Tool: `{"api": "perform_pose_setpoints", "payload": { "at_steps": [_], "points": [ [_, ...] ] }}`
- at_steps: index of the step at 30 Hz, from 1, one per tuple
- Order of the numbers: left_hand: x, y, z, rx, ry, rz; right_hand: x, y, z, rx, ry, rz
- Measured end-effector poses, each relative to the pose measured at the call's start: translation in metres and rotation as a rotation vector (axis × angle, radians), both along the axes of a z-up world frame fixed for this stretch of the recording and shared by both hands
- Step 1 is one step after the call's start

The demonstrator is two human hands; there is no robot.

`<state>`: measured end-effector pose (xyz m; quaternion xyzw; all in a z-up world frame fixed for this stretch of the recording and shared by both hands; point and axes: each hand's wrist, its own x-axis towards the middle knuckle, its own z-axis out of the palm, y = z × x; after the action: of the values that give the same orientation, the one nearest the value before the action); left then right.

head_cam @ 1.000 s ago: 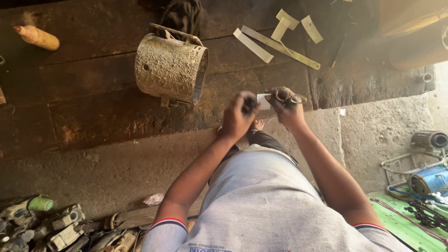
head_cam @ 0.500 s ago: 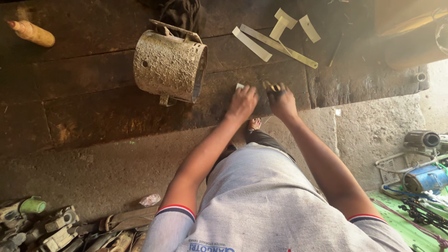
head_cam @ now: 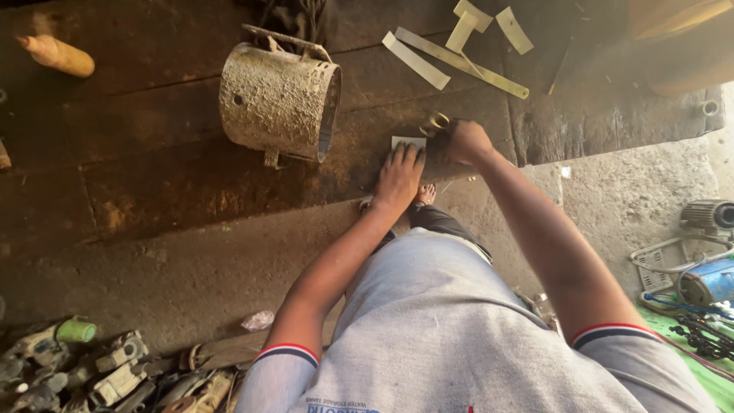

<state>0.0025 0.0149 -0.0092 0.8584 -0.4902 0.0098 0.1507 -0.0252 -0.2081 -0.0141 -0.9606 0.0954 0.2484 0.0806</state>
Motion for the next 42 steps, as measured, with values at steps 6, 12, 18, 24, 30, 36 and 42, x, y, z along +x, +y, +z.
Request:
{"api": "perform_pose_setpoints", "payload": {
  "at_steps": [6, 12, 18, 24, 30, 36, 42],
  "points": [
    [-0.012, 0.006, 0.013, 0.035, 0.030, -0.001, -0.026, 0.007, -0.030, 0.112, -0.264, -0.150],
    [-0.008, -0.003, 0.013, 0.114, 0.035, 0.027, -0.037, 0.025, -0.019, -0.050, -0.518, -0.034],
    [0.002, -0.016, 0.000, 0.026, 0.101, 0.006, -0.002, -0.014, -0.035, 0.143, -0.208, -0.092],
    [0.032, -0.049, -0.029, -0.038, 0.095, 0.046, 0.001, -0.032, -0.035, -0.005, -0.510, -0.216],
    [0.049, -0.048, -0.020, -0.227, 0.175, 0.254, -0.012, -0.001, 0.034, 0.093, -0.615, -0.190],
    [0.044, -0.010, 0.060, -0.436, 0.637, 0.558, -0.016, 0.050, 0.089, 0.569, -0.739, 0.025],
    [0.047, 0.039, 0.098, -0.489, 1.003, 0.716, 0.006, 0.075, 0.106, 0.703, -0.788, 0.188]
  ]
}}
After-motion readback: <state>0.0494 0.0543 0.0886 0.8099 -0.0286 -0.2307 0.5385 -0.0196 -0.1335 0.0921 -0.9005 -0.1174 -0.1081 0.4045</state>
